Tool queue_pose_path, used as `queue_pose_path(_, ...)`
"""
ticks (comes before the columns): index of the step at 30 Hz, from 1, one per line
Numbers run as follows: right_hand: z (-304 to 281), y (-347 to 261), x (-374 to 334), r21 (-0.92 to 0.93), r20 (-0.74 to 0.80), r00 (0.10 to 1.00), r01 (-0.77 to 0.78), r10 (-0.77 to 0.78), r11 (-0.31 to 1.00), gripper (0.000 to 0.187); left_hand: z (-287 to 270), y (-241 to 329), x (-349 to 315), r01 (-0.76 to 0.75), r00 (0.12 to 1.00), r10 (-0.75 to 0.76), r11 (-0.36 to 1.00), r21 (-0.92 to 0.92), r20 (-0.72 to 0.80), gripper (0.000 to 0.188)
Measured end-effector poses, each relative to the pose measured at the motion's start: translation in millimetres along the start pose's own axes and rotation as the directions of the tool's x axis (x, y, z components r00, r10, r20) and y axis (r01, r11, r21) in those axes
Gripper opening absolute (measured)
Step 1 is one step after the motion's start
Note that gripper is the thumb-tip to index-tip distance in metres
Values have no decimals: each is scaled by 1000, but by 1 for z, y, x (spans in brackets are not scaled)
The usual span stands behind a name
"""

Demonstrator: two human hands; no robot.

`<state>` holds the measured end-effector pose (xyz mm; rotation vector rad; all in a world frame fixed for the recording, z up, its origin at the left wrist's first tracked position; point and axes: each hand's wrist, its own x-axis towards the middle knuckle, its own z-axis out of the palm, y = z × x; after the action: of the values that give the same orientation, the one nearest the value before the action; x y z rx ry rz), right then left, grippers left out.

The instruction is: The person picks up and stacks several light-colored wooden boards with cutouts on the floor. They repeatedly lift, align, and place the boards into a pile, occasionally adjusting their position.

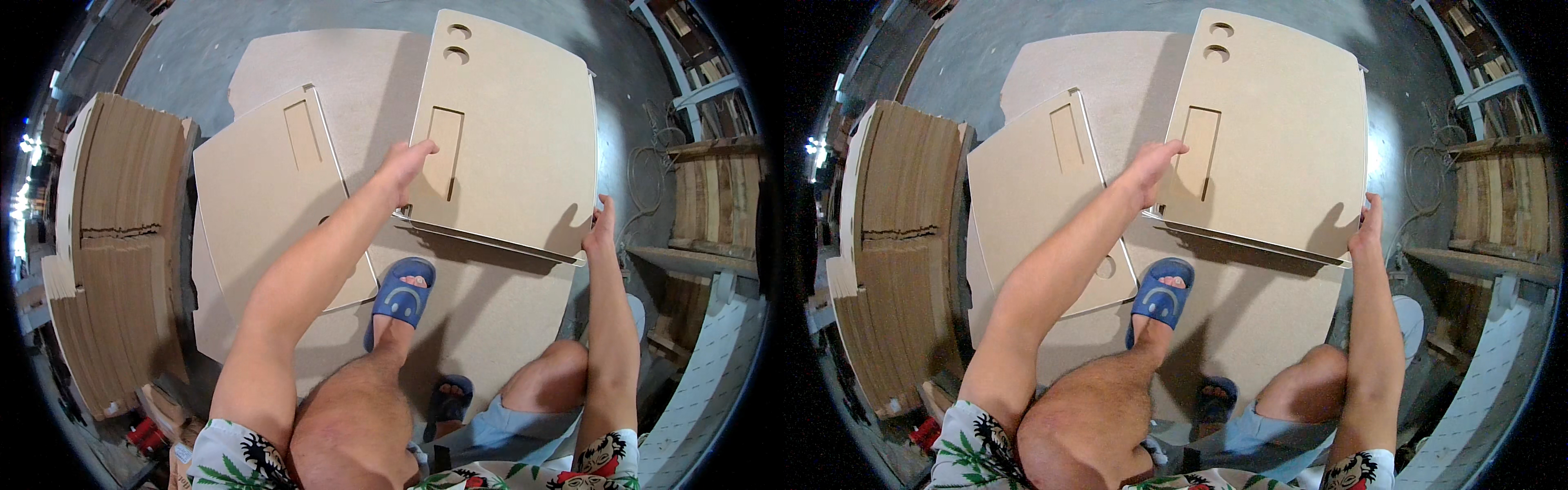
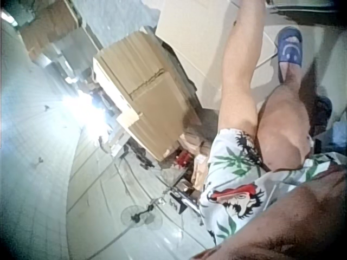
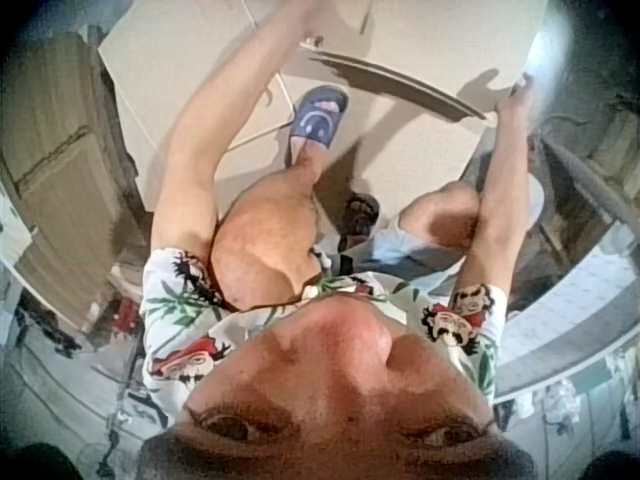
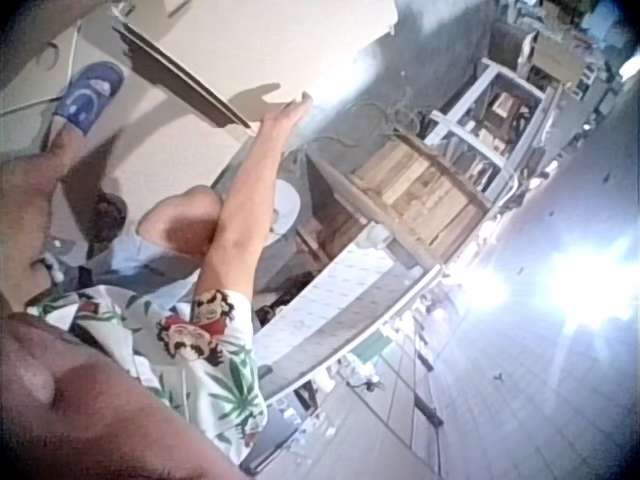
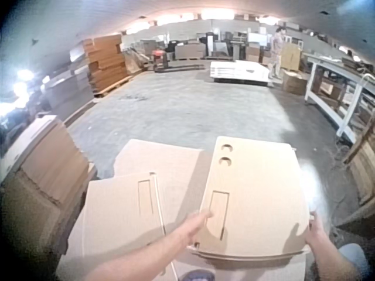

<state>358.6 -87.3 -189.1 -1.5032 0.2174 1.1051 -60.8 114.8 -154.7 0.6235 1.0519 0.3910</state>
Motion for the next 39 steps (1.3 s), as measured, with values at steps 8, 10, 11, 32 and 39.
queue_pose_path(8, -5, 1, 3, -44, -64, 997, 42, -45, 998, 61, -5, 0, 1, -4, 996, 7, 1000, 28, -89, 51)
queue_pose_path(10, -7, 1, 4, -43, -58, 997, 45, -47, 998, 59, -5, 1, 0, -5, 996, 8, 1000, 30, -86, 51)
queue_pose_path(11, -10, 0, 6, -43, -61, 996, 57, -60, 997, 57, -4, 2, 0, 0, 997, 3, 1000, 29, -76, 52)
queue_pose_path(32, 6, 6, -21, -283, -27, 980, 182, -197, 942, 47, -1, 2, -4, 23, 1000, -23, 998, -54, -7, 49)
queue_pose_path(39, 4, 8, -19, -384, 8, 966, 242, -258, 891, 37, -3, 0, -3, -4, 1000, 4, 999, -50, -10, 47)
